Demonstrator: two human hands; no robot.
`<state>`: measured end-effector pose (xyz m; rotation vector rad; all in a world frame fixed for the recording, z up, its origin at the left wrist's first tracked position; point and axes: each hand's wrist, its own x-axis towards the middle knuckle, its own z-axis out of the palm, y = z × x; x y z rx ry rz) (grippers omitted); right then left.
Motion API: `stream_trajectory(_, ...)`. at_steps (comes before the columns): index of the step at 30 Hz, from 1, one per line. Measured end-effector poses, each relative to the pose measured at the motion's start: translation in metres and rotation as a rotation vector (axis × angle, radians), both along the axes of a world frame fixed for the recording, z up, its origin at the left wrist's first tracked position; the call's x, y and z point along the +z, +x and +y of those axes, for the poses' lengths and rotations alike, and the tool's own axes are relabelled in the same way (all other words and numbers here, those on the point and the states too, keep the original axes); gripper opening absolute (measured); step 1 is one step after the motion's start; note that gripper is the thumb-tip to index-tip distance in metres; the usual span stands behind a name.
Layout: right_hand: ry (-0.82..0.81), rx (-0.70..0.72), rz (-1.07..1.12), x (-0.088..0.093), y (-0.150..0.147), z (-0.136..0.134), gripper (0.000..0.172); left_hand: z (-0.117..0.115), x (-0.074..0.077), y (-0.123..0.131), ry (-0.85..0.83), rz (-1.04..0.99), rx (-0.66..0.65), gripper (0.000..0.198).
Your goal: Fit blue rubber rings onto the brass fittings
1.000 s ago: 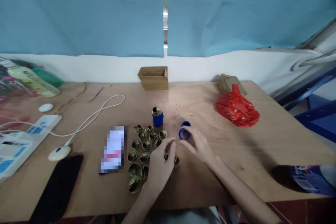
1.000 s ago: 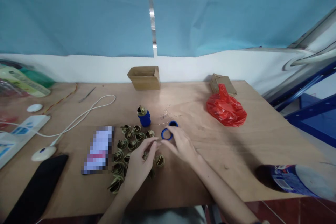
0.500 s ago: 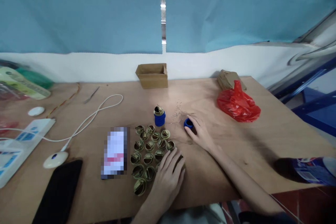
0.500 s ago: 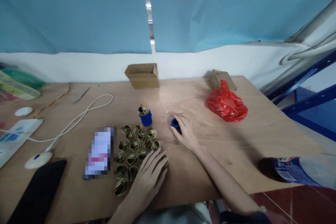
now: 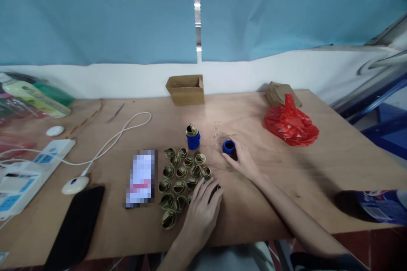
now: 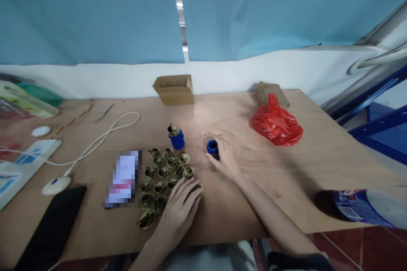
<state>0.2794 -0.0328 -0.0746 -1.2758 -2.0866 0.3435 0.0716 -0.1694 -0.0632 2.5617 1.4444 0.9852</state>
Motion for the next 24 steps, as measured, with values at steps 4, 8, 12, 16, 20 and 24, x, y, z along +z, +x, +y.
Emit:
stream_trajectory(4,0.022,-0.010,0.014,0.002,0.000,-0.003,0.059,-0.002,0.009,0.003,-0.058,-0.014,0.005,0.029)
stream_trajectory(8,0.048,-0.020,0.011,0.007,-0.001,-0.005,0.050,0.001,0.021,0.006,-0.102,-0.114,0.011,0.027)
stream_trajectory(12,0.049,-0.006,0.004,0.010,-0.002,-0.006,0.045,0.010,0.036,0.003,-0.158,-0.231,0.035,0.021)
stream_trajectory(16,0.039,-0.007,0.010,0.010,-0.002,-0.006,0.044,0.033,0.052,-0.010,-0.257,-0.193,0.029,0.019)
stream_trajectory(20,0.034,-0.008,0.027,0.008,-0.003,-0.006,0.043,0.069,0.065,-0.025,-0.268,-0.056,-0.007,0.016)
stream_trajectory(24,0.050,-0.015,0.066,0.007,-0.004,-0.004,0.043,0.097,0.066,-0.031,-0.223,-0.025,-0.016,0.015)
